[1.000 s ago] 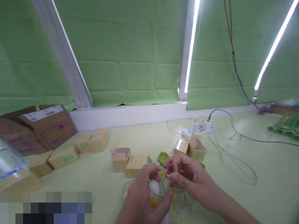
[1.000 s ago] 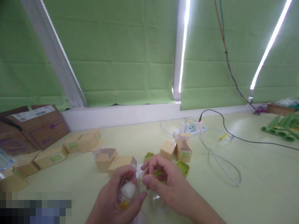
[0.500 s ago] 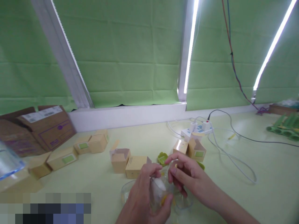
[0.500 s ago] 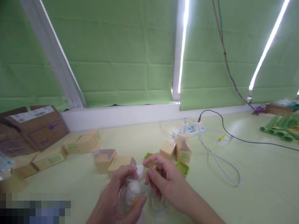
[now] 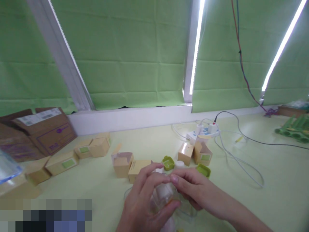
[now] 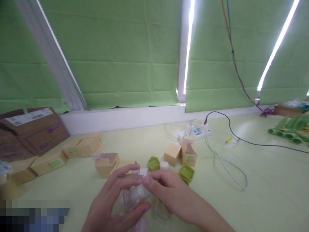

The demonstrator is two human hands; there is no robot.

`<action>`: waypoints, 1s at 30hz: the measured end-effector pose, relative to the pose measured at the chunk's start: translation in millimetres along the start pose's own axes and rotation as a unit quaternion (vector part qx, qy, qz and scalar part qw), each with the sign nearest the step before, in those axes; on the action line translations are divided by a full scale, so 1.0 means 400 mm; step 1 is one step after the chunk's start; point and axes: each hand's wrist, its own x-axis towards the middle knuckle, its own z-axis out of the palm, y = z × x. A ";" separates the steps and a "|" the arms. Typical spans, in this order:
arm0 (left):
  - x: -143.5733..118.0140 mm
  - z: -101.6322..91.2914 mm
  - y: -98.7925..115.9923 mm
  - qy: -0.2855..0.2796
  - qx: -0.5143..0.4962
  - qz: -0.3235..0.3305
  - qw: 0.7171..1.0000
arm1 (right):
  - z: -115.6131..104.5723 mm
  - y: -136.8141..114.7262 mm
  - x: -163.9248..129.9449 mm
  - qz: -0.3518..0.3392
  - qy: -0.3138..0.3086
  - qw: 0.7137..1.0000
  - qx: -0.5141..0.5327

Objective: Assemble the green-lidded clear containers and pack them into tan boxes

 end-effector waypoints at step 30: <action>-0.004 -0.018 -0.007 0.026 0.012 0.062 0.998 | -0.001 0.005 -0.005 0.093 -0.048 0.981 0.166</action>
